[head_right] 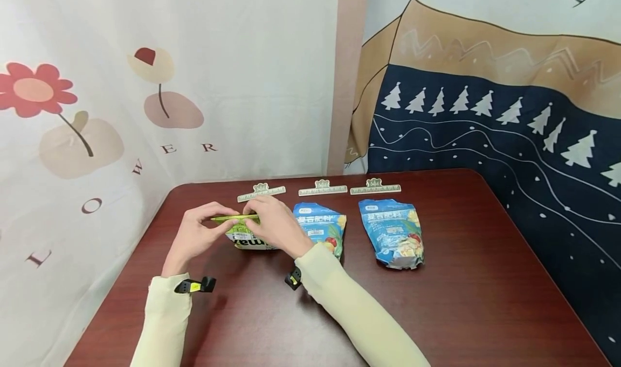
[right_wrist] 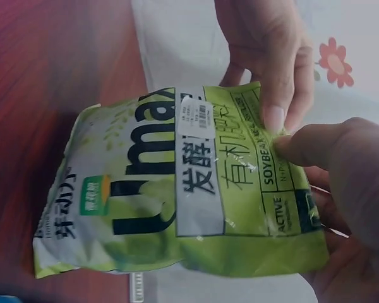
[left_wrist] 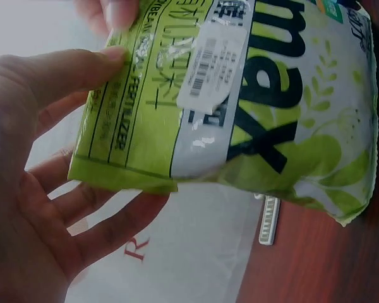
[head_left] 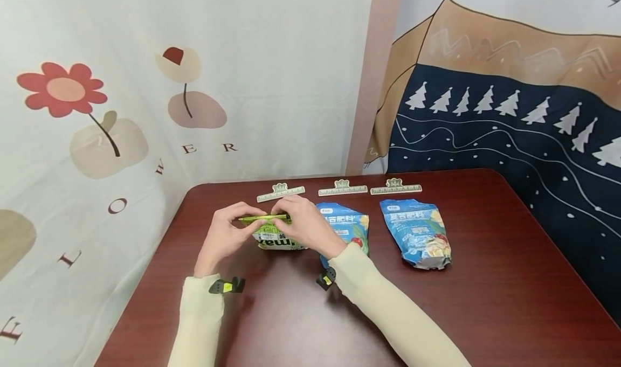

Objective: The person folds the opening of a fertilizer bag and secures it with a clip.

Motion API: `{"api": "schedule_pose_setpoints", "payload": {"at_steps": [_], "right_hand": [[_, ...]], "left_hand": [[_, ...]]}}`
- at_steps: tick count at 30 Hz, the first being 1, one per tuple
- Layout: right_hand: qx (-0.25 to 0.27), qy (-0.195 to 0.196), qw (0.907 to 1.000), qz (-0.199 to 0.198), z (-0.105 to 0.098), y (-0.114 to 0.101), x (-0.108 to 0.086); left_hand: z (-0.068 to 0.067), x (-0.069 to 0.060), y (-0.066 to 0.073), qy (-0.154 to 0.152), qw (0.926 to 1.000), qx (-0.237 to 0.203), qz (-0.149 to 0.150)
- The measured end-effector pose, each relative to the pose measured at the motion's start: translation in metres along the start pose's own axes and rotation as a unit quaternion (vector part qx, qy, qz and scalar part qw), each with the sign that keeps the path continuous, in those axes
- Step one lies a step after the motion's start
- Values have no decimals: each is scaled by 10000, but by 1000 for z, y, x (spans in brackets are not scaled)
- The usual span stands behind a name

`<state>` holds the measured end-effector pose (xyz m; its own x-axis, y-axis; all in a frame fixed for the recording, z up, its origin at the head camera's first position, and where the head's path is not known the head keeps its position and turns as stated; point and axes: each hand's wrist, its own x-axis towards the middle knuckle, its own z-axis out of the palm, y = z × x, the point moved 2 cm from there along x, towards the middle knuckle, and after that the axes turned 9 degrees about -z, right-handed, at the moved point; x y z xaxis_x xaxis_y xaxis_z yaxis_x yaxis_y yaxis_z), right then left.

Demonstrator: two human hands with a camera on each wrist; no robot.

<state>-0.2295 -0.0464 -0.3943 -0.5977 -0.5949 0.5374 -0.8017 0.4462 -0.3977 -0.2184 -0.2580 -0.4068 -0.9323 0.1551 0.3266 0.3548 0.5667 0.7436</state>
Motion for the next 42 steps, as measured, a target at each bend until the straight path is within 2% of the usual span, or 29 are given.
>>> {"api": "schedule_pose_setpoints", "payload": {"at_steps": [10,16,20,23,27,29,32,36,39,42], "right_hand": [[-450,-165,9987,-187,0,-3,6],[-625,-44,9974,-341,3,-4,4],[-598,185,9974,-371,5,-3,3],[-484,351,9978,-301,6,-2,3],[-243,372,9988,-209,6,1,1],[-103,342,9992,-190,6,2,1],[65,309,9994,-156,4,3,0],[173,309,9993,-124,2,5,-1],[181,369,9990,-155,1,6,-3],[130,457,9985,-254,2,7,-4]], "left_hand": [[4,0,8,93,9995,252,155],[5,-1,7,205,9990,334,192],[6,-1,11,285,9988,342,219],[5,-2,20,285,9988,310,240],[2,-4,30,223,9994,181,199],[2,-5,27,193,9996,162,154],[3,-3,15,161,9996,198,79],[2,-1,1,180,9995,206,-179],[0,-2,4,214,9992,143,-293],[-2,-4,17,223,9994,65,-242]]}}
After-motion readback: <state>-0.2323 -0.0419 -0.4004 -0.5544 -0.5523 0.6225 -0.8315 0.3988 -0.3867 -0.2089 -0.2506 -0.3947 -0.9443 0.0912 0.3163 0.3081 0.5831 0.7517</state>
